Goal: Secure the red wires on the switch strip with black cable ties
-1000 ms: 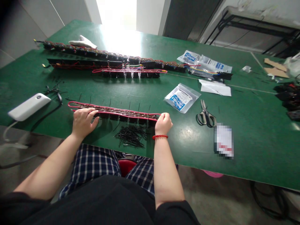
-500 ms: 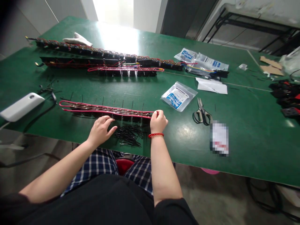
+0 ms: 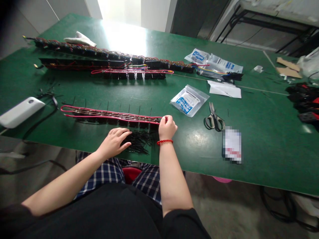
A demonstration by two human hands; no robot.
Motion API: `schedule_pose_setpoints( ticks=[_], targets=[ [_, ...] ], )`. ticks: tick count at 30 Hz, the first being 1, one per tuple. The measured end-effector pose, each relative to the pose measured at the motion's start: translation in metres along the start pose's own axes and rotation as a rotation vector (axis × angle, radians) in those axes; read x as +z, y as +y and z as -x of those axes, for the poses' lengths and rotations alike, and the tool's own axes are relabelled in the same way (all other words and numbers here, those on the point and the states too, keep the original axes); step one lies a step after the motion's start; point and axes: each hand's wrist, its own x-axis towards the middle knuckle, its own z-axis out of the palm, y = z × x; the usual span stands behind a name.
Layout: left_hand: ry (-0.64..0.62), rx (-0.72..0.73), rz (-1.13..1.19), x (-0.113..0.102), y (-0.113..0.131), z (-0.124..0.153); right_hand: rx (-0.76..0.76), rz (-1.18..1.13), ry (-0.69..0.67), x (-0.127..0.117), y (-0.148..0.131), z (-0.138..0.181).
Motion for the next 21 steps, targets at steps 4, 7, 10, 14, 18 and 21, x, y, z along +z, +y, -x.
schedule_pose_setpoints(
  ticks=[4,7,10,14,18,21],
  targets=[
    [-0.062,0.005,0.071,-0.003,-0.007,0.003,0.056,-0.292,0.043,-0.006,0.010,-0.001],
    [-0.115,0.060,0.076,-0.003,-0.012,0.010,0.095,-0.415,0.043,-0.023,0.022,0.010],
    [-0.141,0.102,0.035,-0.001,-0.014,0.016,-0.002,-0.289,-0.152,-0.047,0.032,0.031],
    [-0.138,0.118,0.005,0.002,-0.010,0.014,-0.341,0.001,-0.386,-0.066,0.035,0.058],
    [-0.131,0.122,0.001,0.006,-0.002,0.002,-0.486,0.162,-0.453,-0.063,0.027,0.066],
    [-0.133,0.143,0.024,0.009,0.005,-0.011,-0.570,0.193,-0.518,-0.053,0.017,0.068]
  ],
)
